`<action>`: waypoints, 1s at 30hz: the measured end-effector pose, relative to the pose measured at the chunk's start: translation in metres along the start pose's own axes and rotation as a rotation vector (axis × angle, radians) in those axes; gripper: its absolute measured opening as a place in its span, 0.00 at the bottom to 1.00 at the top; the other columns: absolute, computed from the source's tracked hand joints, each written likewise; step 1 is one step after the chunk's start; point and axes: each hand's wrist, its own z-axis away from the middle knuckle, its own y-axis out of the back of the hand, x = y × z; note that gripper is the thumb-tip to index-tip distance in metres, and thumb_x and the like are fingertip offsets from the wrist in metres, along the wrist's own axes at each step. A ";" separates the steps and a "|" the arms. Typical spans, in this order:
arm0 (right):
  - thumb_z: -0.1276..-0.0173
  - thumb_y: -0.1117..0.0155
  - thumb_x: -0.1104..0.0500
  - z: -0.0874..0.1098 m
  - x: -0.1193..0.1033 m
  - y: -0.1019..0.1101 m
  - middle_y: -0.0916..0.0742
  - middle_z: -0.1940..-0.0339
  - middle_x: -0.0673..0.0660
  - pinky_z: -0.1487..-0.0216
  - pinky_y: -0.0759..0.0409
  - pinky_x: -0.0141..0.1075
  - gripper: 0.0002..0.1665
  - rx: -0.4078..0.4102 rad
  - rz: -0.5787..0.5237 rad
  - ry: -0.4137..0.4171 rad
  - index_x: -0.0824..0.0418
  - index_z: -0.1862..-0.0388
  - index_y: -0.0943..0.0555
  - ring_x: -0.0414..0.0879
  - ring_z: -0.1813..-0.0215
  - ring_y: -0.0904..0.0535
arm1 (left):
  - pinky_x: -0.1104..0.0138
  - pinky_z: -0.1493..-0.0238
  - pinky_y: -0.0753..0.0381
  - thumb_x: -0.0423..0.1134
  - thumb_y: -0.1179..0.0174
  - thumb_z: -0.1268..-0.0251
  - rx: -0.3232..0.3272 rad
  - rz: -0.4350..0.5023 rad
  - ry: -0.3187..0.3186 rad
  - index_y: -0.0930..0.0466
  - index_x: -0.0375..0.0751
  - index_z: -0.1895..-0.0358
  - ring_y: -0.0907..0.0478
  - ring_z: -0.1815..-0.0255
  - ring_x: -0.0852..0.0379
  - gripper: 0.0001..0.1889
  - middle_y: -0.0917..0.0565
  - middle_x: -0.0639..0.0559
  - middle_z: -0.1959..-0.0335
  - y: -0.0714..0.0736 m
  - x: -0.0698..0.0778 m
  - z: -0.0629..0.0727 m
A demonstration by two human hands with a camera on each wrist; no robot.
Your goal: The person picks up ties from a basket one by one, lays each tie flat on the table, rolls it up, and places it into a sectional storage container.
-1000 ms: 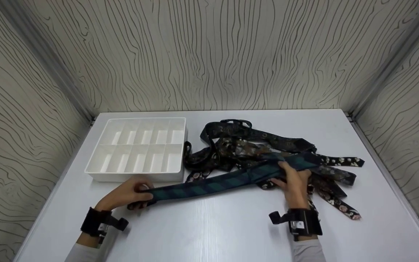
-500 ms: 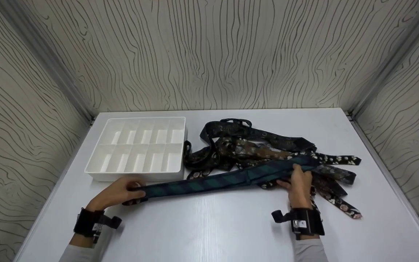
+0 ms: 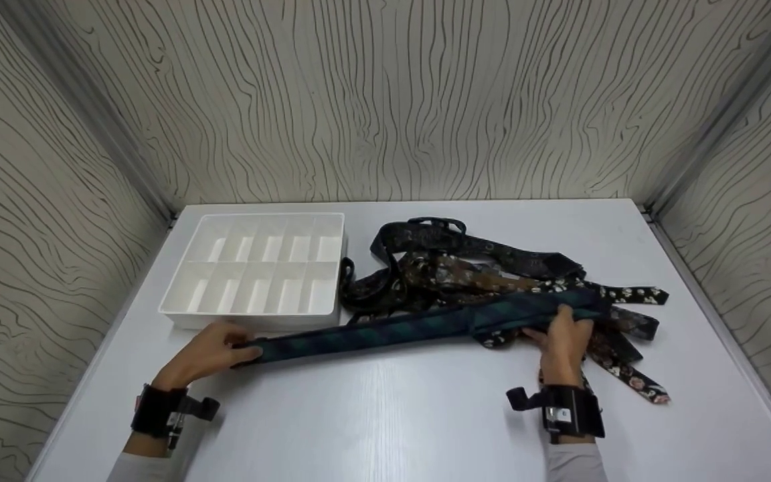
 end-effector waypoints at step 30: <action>0.29 0.32 0.57 0.002 0.012 0.041 0.51 0.15 0.66 0.14 0.53 0.60 0.53 0.493 0.646 0.506 0.64 0.16 0.52 0.65 0.15 0.55 | 0.54 0.45 0.19 0.34 0.27 0.36 0.256 0.064 0.117 0.13 0.39 0.52 0.18 0.52 0.51 0.11 0.15 0.47 0.53 -0.013 -0.030 0.015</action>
